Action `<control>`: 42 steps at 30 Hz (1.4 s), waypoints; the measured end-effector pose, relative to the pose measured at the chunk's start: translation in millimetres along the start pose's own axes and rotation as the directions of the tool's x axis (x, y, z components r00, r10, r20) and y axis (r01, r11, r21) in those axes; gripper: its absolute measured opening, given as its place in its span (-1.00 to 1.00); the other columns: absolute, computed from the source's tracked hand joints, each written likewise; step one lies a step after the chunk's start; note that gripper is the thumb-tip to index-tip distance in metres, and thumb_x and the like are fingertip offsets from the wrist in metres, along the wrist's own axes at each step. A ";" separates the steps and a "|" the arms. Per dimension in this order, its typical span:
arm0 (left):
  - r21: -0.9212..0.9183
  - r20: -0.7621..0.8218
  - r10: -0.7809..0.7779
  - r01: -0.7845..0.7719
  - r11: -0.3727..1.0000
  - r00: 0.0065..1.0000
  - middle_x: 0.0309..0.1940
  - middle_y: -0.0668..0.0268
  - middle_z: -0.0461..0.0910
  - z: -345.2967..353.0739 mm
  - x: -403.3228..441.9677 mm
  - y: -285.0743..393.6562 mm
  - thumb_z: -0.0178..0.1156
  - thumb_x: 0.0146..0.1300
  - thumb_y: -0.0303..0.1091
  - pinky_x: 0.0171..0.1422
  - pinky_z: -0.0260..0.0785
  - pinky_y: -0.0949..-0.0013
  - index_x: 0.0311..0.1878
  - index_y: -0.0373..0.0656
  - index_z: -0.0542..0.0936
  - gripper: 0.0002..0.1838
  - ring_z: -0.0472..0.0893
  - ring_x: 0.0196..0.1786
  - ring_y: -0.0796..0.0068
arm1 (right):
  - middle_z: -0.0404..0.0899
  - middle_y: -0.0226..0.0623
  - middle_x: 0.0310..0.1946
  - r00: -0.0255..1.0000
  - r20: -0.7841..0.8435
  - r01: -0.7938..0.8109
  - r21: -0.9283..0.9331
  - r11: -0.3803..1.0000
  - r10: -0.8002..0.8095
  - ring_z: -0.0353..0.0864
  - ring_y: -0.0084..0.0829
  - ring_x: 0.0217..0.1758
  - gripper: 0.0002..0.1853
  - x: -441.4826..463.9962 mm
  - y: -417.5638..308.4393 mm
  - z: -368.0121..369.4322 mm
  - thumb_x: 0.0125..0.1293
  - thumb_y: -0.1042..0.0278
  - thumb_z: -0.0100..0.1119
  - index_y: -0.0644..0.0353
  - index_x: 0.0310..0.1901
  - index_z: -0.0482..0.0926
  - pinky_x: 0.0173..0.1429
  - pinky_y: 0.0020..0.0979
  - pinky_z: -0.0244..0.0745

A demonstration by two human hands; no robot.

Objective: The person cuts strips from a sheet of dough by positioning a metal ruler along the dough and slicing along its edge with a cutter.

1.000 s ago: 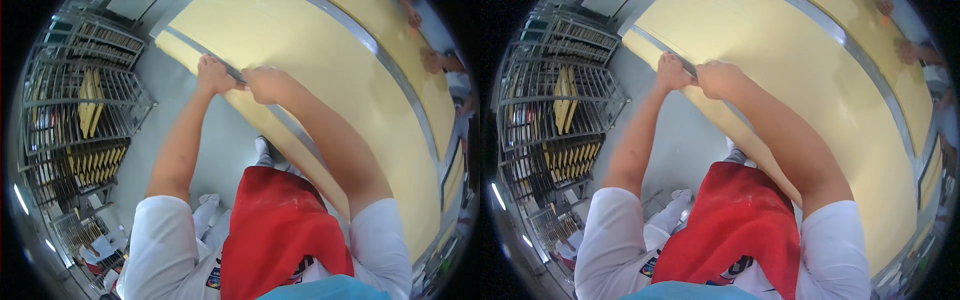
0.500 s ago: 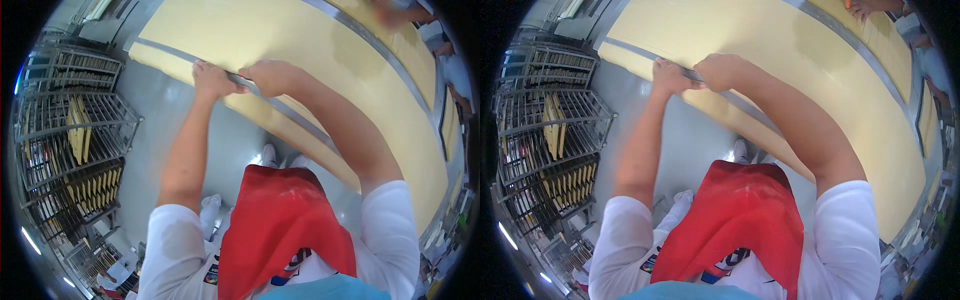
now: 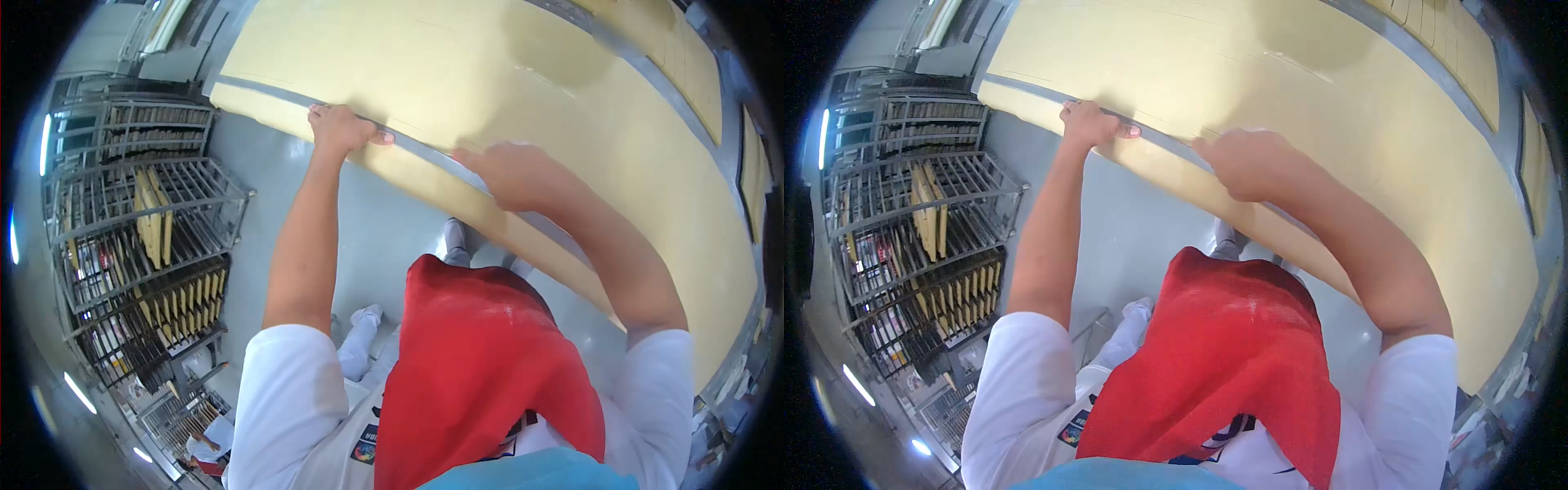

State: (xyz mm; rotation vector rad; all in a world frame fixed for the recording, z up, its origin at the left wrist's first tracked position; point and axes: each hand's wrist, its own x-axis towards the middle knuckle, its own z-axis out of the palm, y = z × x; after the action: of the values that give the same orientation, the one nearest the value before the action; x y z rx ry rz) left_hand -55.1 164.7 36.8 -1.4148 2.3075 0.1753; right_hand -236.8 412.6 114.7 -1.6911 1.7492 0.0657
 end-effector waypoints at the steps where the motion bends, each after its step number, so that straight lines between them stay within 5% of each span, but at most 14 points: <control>1: 0.032 0.029 -0.007 0.006 0.999 1.000 0.50 -0.42 0.30 -1.8 0.7 5.0 0.58 -0.27 0.50 0.75 -0.16 -0.11 0.12 -0.45 0.72 0.14 0.11 0.65 -0.42 | 0.73 -0.02 0.00 1.000 -0.014 0.006 0.005 1.000 -0.006 0.75 -0.02 0.12 -0.43 -5.9 4.9 3.8 0.22 0.59 0.23 0.14 0.32 0.53 0.07 -0.01 0.68; 4: 0.083 0.178 0.029 -0.044 0.996 0.984 0.52 -0.37 0.31 -12.6 -3.1 14.7 0.53 -0.23 0.57 0.75 -0.16 -0.12 0.21 -0.43 0.69 0.20 0.09 0.67 -0.39 | 0.73 -0.03 -0.01 0.987 -0.147 0.067 0.042 0.997 -0.060 0.75 -0.03 0.13 -0.49 -18.0 23.1 23.5 0.25 0.58 0.21 0.15 0.27 0.57 0.09 -0.02 0.69; 7: 0.155 0.021 0.077 -0.080 0.985 0.997 0.53 -0.32 0.31 14.6 -44.8 53.2 0.50 -0.21 0.60 0.76 -0.17 -0.13 0.31 -0.41 0.63 0.26 0.07 0.68 -0.38 | 0.74 -0.05 0.00 0.966 -0.214 0.129 -0.069 0.989 -0.141 0.75 -0.04 0.12 -0.56 -6.2 27.5 31.0 0.28 0.55 0.19 0.15 0.22 0.61 0.10 -0.02 0.69; 10: 0.191 0.102 0.022 -0.041 0.981 0.995 0.54 -0.32 0.30 25.4 -79.8 100.3 0.51 -0.23 0.60 0.76 -0.16 -0.14 0.39 -0.41 0.56 0.32 0.02 0.69 -0.40 | 0.73 -0.05 -0.01 0.973 -0.198 0.109 -0.052 0.993 -0.117 0.75 -0.05 0.12 -0.61 -29.1 40.4 47.9 0.31 0.53 0.18 0.15 0.18 0.64 0.11 -0.04 0.70; 15: 0.021 0.071 -0.004 0.002 1.000 0.997 0.46 -0.38 0.37 22.7 -82.5 102.4 0.64 -0.24 0.42 0.73 -0.12 -0.16 0.29 -0.49 0.61 0.22 -0.06 0.68 -0.51 | 0.74 -0.08 -0.05 0.938 -0.296 0.207 0.060 0.977 -0.180 0.75 -0.04 0.10 -0.56 -129.6 89.5 78.2 0.33 0.52 0.17 0.11 0.25 0.60 0.13 -0.02 0.67; 16: 0.023 0.074 0.003 -0.005 1.000 0.997 0.46 -0.38 0.37 22.4 -81.0 101.1 0.64 -0.24 0.42 0.73 -0.12 -0.16 0.29 -0.49 0.61 0.22 -0.06 0.68 -0.51 | 0.74 -0.08 -0.05 0.939 -0.297 0.200 0.064 0.978 -0.173 0.75 -0.04 0.10 -0.56 -142.6 91.1 77.7 0.33 0.52 0.17 0.11 0.25 0.60 0.13 -0.02 0.67; 18: 0.041 0.071 -0.011 0.008 0.999 0.997 0.44 -0.34 0.42 19.7 -88.2 106.1 0.59 -0.23 0.49 0.74 -0.11 -0.14 0.30 -0.45 0.62 0.23 0.00 0.68 -0.48 | 0.71 -0.07 0.04 0.996 -0.073 -0.053 0.059 0.997 0.058 0.68 0.00 0.21 -0.31 -167.9 94.3 81.8 0.26 0.58 0.26 -0.06 0.46 0.47 0.21 -0.01 0.60; 19: 0.116 0.186 0.012 -0.034 0.993 0.982 0.40 -0.26 0.51 10.5 -91.9 111.4 0.52 -0.22 0.58 0.73 -0.10 -0.16 0.29 -0.39 0.65 0.23 0.11 0.64 -0.47 | 0.71 -0.07 0.04 0.995 -0.071 -0.060 0.060 0.996 0.064 0.68 0.00 0.21 -0.31 -172.2 95.9 87.5 0.26 0.58 0.26 -0.06 0.46 0.47 0.21 -0.01 0.60; 22: 0.099 0.090 0.098 -0.107 0.989 0.991 0.35 -0.19 0.57 29.1 -120.2 136.2 0.44 -0.20 0.65 0.72 -0.12 -0.21 0.24 -0.31 0.71 0.19 0.22 0.60 -0.44 | 0.71 -0.05 0.03 0.983 -0.164 0.079 -0.052 0.995 -0.087 0.67 0.00 0.22 -0.30 -167.9 101.2 88.2 0.25 0.59 0.26 -0.06 0.45 0.47 0.17 0.01 0.61; 30: 0.115 0.128 0.121 -0.136 0.984 0.984 0.35 -0.18 0.57 53.2 -166.7 200.7 0.45 -0.16 0.62 0.73 -0.17 -0.24 0.15 -0.25 0.77 0.09 0.25 0.59 -0.41 | 0.72 -0.06 -0.05 0.988 -0.142 0.055 -0.045 0.998 -0.060 0.71 -0.01 0.09 -0.31 -229.6 131.7 109.2 0.29 0.62 0.18 -0.11 0.47 0.45 0.08 -0.04 0.64; 33: 0.086 0.132 0.088 -0.100 0.991 0.987 0.35 -0.17 0.58 47.6 -172.7 204.0 0.46 -0.16 0.61 0.72 -0.17 -0.25 0.12 -0.21 0.78 0.05 0.25 0.58 -0.42 | 0.71 -0.07 -0.12 0.987 0.058 -0.151 0.022 0.988 0.149 0.72 -0.02 -0.01 -0.32 -276.4 137.5 108.4 0.37 0.58 0.09 -0.16 0.51 0.43 0.01 -0.04 0.63; 42: 0.107 0.177 0.040 -0.060 0.992 0.983 0.23 -0.05 0.66 43.3 -167.7 205.5 0.47 -0.22 0.63 0.71 -0.12 -0.18 -0.23 -0.08 0.82 -0.13 0.29 0.55 -0.38 | 0.66 -0.12 -0.29 0.973 -0.022 -0.232 -0.076 0.970 0.231 0.68 -0.04 -0.17 -0.26 -384.4 171.7 139.0 0.38 0.61 0.02 -0.24 0.57 0.37 -0.08 -0.03 0.54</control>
State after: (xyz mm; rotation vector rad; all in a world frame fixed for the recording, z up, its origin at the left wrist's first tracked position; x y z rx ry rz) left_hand -156.8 413.4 44.9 -1.2360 2.1754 0.1748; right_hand -364.8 836.8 129.9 -1.5368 1.9700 0.2313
